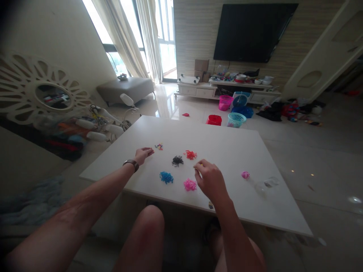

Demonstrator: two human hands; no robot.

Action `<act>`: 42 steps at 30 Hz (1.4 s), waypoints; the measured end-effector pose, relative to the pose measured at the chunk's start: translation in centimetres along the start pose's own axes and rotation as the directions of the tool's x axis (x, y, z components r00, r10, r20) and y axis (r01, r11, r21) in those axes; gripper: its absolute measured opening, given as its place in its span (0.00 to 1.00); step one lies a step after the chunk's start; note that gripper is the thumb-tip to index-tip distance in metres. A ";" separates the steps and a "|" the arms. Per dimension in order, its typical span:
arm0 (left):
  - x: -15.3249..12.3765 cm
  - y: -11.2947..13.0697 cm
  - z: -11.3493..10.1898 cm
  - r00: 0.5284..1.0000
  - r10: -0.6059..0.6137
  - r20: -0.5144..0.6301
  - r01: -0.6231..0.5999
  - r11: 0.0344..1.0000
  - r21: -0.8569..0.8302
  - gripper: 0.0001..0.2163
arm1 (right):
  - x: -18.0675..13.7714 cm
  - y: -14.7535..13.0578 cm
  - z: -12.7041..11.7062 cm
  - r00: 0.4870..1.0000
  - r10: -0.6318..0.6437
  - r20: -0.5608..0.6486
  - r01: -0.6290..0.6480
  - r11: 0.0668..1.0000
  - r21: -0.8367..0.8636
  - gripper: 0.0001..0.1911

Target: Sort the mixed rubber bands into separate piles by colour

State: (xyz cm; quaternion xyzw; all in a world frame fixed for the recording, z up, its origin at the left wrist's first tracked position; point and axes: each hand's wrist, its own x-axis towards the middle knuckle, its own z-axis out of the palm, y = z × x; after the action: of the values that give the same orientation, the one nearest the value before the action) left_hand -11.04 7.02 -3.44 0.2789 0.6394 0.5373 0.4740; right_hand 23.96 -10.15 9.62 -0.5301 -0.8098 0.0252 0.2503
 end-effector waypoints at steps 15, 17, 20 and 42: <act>-20.9 3.2 13.2 0.712 0.190 0.676 -0.127 0.982 -0.142 0.14 | 1.5 2.2 -2.3 0.958 0.269 -0.095 -0.213 0.896 0.390 0.07; -21.5 2.2 13.0 0.732 0.213 0.647 -0.141 0.977 -0.162 0.14 | 1.5 3.2 0.8 0.943 0.331 -0.028 -0.272 0.818 0.506 0.10; -20.5 0.5 12.4 0.768 0.219 0.601 -0.148 0.975 -0.166 0.14 | 1.8 3.7 4.6 0.904 0.426 0.023 -0.318 0.639 0.700 0.14; -16.0 0.9 9.6 0.792 0.274 0.545 -0.319 0.948 -0.014 0.13 | 4.5 2.4 10.1 0.822 0.460 0.335 -0.431 0.120 0.894 0.14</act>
State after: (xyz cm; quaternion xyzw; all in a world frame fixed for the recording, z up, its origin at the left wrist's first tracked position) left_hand 3.87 -2.55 2.62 0.5340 0.4487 0.4788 0.5332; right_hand 20.19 -2.92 1.78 -0.4896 -0.4300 0.5670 0.5039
